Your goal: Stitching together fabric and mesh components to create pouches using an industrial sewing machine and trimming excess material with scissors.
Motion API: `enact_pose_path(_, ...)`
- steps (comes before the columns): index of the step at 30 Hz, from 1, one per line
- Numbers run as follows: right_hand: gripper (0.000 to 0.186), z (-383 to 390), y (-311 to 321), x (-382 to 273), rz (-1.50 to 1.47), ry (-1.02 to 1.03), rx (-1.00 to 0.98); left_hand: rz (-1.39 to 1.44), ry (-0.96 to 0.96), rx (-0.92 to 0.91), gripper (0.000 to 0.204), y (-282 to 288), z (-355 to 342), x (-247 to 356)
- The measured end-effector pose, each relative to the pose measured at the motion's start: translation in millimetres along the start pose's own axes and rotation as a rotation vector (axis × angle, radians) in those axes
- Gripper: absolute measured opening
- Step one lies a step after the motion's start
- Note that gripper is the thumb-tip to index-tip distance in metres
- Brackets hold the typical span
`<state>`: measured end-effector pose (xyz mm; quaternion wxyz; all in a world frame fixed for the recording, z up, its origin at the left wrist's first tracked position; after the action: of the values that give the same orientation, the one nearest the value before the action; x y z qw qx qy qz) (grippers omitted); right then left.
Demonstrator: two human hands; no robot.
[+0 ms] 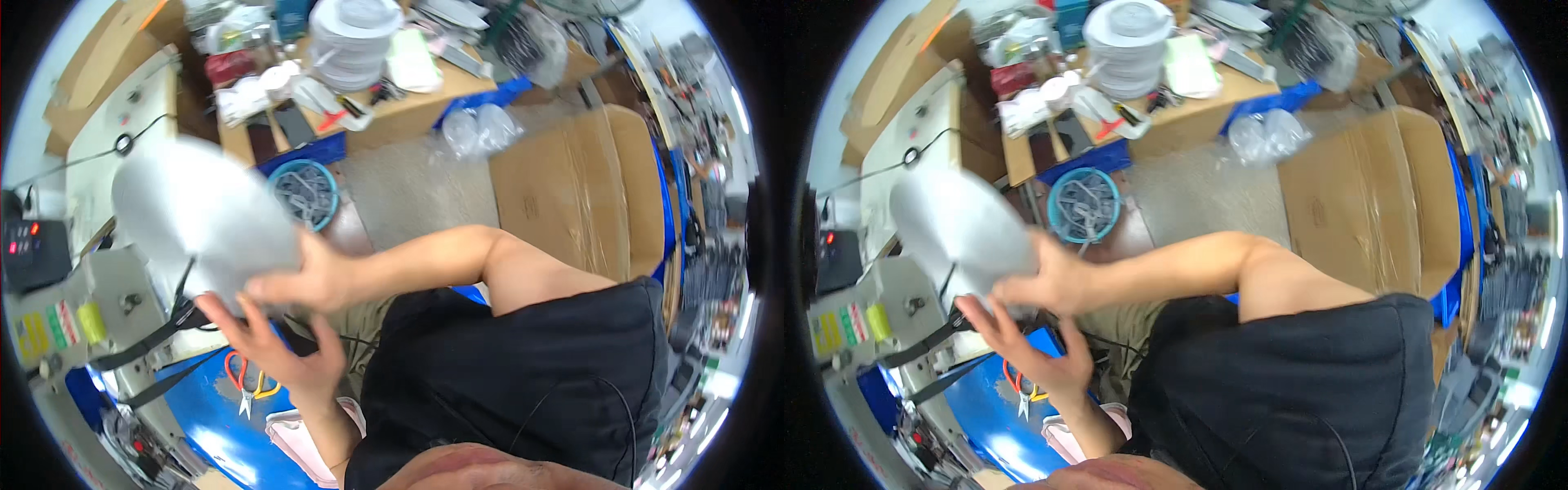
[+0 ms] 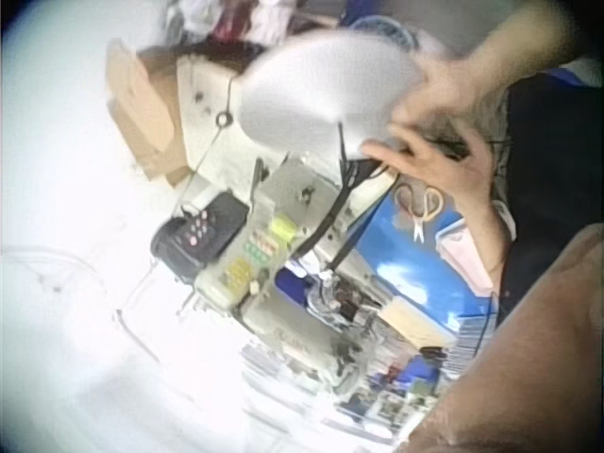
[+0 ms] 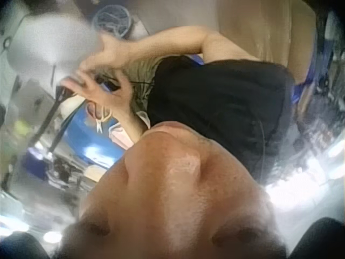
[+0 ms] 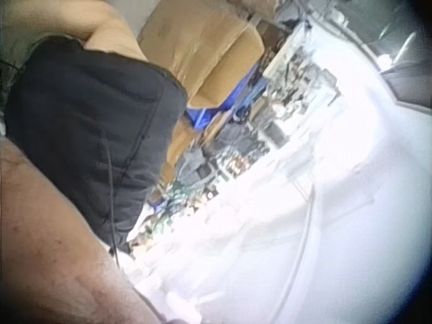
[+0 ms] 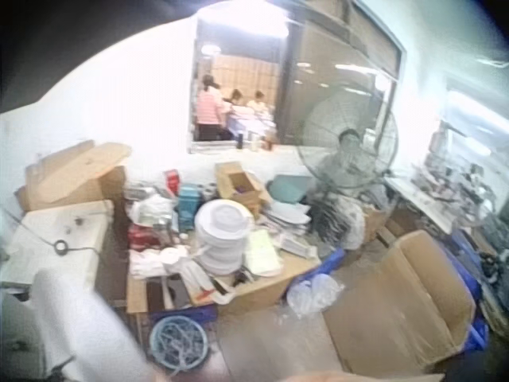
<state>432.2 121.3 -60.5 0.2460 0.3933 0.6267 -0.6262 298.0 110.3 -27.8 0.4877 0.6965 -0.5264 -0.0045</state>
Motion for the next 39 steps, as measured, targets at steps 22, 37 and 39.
enact_pose_path(22,0.071,-534,32,-174,1.749,0.600,0.186,0.073,0.727,0.054,0.054,27,184,-47)
enact_pose_path(37,0.064,-532,19,-162,1.903,0.600,-0.005,0.044,0.772,0.076,0.053,32,182,-68)
enact_pose_path(39,0.065,-531,21,-167,1.835,0.708,0.063,0.053,0.774,0.089,0.053,33,182,-67)
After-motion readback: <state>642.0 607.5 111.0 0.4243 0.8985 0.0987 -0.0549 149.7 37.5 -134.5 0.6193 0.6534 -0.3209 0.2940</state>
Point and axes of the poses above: each hand's wrist, its own z-axis away from the middle knuckle, its own y-axis out of the back of the hand, x = y × z, the point moved 3 cm from there along -z, towards the middle knuckle, and after that the axes turned 2 degrees about z, right-handed, at the moved point
